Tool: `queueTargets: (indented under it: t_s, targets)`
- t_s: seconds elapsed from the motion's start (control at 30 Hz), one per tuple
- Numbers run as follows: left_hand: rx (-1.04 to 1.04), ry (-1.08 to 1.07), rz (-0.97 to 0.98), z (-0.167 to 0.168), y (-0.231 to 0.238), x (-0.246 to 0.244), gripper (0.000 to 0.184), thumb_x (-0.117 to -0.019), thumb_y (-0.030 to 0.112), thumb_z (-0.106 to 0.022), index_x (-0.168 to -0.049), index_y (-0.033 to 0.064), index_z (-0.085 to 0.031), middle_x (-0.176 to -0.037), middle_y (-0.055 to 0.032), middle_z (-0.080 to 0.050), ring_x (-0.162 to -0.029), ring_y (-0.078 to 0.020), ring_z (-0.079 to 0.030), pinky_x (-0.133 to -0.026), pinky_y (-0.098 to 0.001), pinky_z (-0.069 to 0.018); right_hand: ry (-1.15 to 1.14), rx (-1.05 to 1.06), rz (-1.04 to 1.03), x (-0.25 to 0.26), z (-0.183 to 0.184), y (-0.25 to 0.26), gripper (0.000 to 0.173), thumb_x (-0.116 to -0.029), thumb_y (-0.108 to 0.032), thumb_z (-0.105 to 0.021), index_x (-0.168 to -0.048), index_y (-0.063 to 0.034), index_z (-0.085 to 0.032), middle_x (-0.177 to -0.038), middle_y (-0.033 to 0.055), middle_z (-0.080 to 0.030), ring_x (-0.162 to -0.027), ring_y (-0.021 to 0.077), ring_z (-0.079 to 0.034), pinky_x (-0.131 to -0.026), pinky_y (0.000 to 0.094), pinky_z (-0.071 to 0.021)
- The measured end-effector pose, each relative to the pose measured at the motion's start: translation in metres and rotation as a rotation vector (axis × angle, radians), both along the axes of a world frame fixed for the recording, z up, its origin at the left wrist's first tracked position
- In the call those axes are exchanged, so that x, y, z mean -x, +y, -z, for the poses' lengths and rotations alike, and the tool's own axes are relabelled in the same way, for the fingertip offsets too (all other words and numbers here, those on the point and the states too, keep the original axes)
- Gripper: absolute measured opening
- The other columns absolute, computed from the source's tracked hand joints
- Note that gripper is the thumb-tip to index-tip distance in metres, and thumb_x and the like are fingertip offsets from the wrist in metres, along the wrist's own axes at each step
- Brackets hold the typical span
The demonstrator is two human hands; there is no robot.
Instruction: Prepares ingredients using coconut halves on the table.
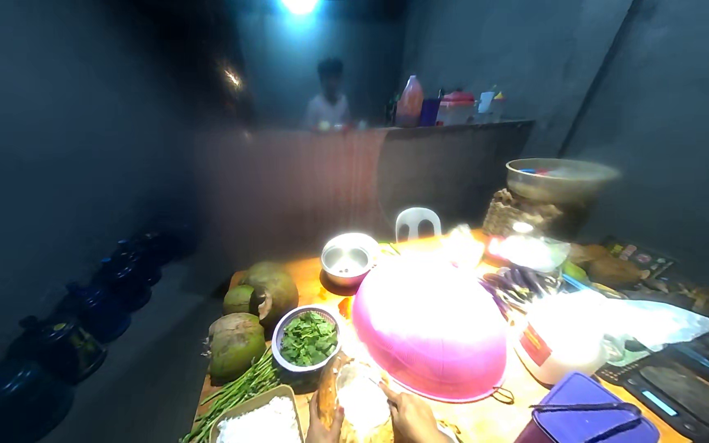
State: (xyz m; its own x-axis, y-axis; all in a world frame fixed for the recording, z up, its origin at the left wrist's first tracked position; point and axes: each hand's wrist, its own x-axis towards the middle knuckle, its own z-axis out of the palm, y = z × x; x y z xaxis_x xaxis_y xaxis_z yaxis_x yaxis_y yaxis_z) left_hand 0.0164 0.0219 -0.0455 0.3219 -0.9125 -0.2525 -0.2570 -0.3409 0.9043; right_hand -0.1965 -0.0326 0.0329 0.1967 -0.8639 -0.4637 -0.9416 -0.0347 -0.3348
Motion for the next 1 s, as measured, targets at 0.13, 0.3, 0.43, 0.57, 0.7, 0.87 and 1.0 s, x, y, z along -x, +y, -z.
queueTargets:
  t_s: [0.13,0.3,0.43,0.57,0.7,0.87,1.0]
  targets:
    - [-0.021,-0.004,-0.015,-0.003,0.0,0.001,0.093,-0.0948,0.036,-0.072,-0.162,0.0047,-0.018,-0.136,-0.0335,-0.058,-0.121,-0.0484,-0.061,-0.104,-0.0627,-0.0463,-0.01,-0.01,0.008,0.001,0.001,0.0,0.051,-0.1097,-0.028,-0.041,-0.159,-0.0398,-0.039,-0.134,0.0174,-0.067,-0.127,0.0384,-0.062,-0.105,0.0602,-0.0467]
    - [-0.002,0.017,-0.015,-0.004,0.0,0.001,0.093,-0.0946,0.033,-0.073,-0.162,0.0025,-0.017,-0.138,-0.0339,-0.056,-0.124,-0.0474,-0.06,-0.106,-0.0608,-0.0459,-0.017,-0.024,0.012,0.001,0.0,-0.001,0.051,-0.1099,-0.028,-0.041,-0.159,-0.0395,-0.039,-0.135,0.0182,-0.067,-0.128,0.0391,-0.062,-0.106,0.0617,-0.0462]
    - [-0.006,0.022,-0.005,-0.006,-0.001,0.0,0.092,-0.0947,0.035,-0.073,-0.162,0.0038,-0.018,-0.14,-0.033,-0.055,-0.125,-0.046,-0.059,-0.107,-0.06,-0.0456,-0.002,-0.025,0.006,0.0,0.0,-0.004,0.051,-0.11,-0.028,-0.04,-0.16,-0.0394,-0.038,-0.134,0.0173,-0.068,-0.127,0.0384,-0.062,-0.105,0.0605,-0.0469]
    - [-0.022,0.021,-0.007,-0.004,-0.001,-0.001,0.093,-0.0942,0.037,-0.073,-0.163,0.0057,-0.018,-0.137,-0.0323,-0.057,-0.124,-0.0454,-0.061,-0.106,-0.0602,-0.0464,-0.003,-0.019,0.001,0.0,0.0,-0.004,0.051,-0.1099,-0.029,-0.04,-0.159,-0.0399,-0.038,-0.133,0.0174,-0.068,-0.127,0.0384,-0.062,-0.106,0.0602,-0.0464]
    - [0.002,0.026,-0.012,-0.006,0.001,0.0,0.091,-0.0947,0.033,-0.073,-0.162,0.0028,-0.018,-0.138,-0.034,-0.056,-0.124,-0.0475,-0.059,-0.106,-0.0616,-0.0458,-0.035,-0.022,0.019,0.001,-0.001,-0.002,0.051,-0.1093,-0.028,-0.042,-0.159,-0.0395,-0.04,-0.134,0.0171,-0.068,-0.126,0.0391,-0.062,-0.105,0.0622,-0.046]
    - [-0.003,0.017,-0.004,0.001,0.002,0.0,0.093,-0.0939,0.037,-0.073,-0.162,0.0056,-0.018,-0.141,-0.031,-0.055,-0.126,-0.0437,-0.059,-0.107,-0.0591,-0.0459,-0.028,-0.012,0.008,0.005,0.006,0.0,0.052,-0.1093,-0.03,-0.041,-0.159,-0.0413,-0.038,-0.131,0.0177,-0.069,-0.123,0.0394,-0.064,-0.103,0.0618,-0.0478]
    - [0.013,0.056,-0.027,0.002,0.004,0.002,0.093,-0.0932,0.037,-0.074,-0.162,0.0063,-0.019,-0.14,-0.0304,-0.056,-0.125,-0.0427,-0.06,-0.106,-0.0594,-0.0468,-0.018,-0.001,0.0,0.005,0.006,0.0,0.051,-0.1101,-0.028,-0.039,-0.16,-0.0409,-0.037,-0.131,0.0157,-0.069,-0.125,0.0375,-0.064,-0.105,0.06,-0.0476]
